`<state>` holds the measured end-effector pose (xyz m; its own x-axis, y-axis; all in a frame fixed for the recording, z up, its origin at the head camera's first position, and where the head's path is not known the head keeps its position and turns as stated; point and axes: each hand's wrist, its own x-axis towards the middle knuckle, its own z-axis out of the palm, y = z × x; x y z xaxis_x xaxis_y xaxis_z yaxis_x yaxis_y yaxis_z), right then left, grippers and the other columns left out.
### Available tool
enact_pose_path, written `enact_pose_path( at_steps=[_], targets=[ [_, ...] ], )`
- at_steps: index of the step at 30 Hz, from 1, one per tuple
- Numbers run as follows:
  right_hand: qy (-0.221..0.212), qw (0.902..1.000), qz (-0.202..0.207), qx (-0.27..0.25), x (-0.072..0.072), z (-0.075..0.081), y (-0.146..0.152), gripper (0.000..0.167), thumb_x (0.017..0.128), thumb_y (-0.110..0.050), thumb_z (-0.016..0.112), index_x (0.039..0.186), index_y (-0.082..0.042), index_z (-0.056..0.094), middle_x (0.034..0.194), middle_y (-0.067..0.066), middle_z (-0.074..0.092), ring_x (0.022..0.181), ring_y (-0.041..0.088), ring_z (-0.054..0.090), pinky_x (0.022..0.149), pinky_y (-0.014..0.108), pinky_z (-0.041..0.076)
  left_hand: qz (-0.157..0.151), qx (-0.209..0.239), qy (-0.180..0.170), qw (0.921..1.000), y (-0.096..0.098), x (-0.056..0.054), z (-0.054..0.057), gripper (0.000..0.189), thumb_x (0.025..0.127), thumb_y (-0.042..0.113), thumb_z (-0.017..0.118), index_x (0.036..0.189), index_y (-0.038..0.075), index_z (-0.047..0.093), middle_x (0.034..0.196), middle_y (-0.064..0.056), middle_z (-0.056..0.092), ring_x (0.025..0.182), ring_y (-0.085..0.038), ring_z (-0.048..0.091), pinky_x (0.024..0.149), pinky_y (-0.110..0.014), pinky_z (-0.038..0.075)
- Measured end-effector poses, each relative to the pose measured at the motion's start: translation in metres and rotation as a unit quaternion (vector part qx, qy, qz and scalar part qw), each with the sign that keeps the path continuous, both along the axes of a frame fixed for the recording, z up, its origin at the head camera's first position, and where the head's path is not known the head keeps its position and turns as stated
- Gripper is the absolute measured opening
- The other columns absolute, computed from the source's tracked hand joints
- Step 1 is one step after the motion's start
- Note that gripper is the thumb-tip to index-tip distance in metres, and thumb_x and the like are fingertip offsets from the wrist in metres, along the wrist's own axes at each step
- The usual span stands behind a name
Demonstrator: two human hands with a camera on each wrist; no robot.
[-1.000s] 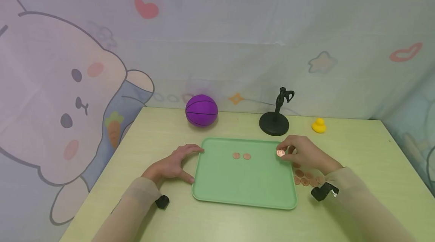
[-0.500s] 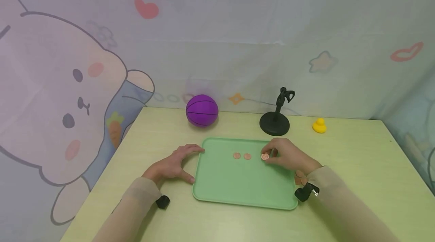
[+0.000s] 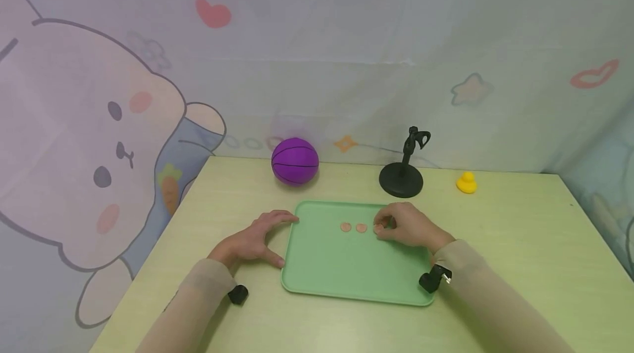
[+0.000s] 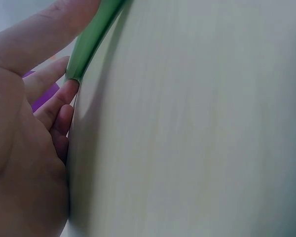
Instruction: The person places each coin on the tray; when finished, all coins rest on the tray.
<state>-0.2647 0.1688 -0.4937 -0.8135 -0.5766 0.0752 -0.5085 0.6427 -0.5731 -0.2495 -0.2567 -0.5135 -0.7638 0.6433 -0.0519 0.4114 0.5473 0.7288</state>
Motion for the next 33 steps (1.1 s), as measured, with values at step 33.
enact_pose_path(
  at_steps=[33],
  targets=[
    [0.008, 0.9998, -0.017, 0.004, 0.0002, -0.0025, -0.0014, 0.006, 0.094, -0.020, 0.081, 0.098, -0.016, 0.079, 0.086, -0.010, 0.068, 0.075, 0.009, 0.057, 0.072, 0.028, 0.051, -0.001, 0.003, 0.000, 1.0000, -0.0025, 0.0005, 0.0005, 0.100, 0.069, 0.035, 0.099, 0.155, 0.023, 0.049, 0.164, -0.007, 0.036, 0.150, -0.038, 0.027, 0.120, -0.070, 0.018]
  ],
)
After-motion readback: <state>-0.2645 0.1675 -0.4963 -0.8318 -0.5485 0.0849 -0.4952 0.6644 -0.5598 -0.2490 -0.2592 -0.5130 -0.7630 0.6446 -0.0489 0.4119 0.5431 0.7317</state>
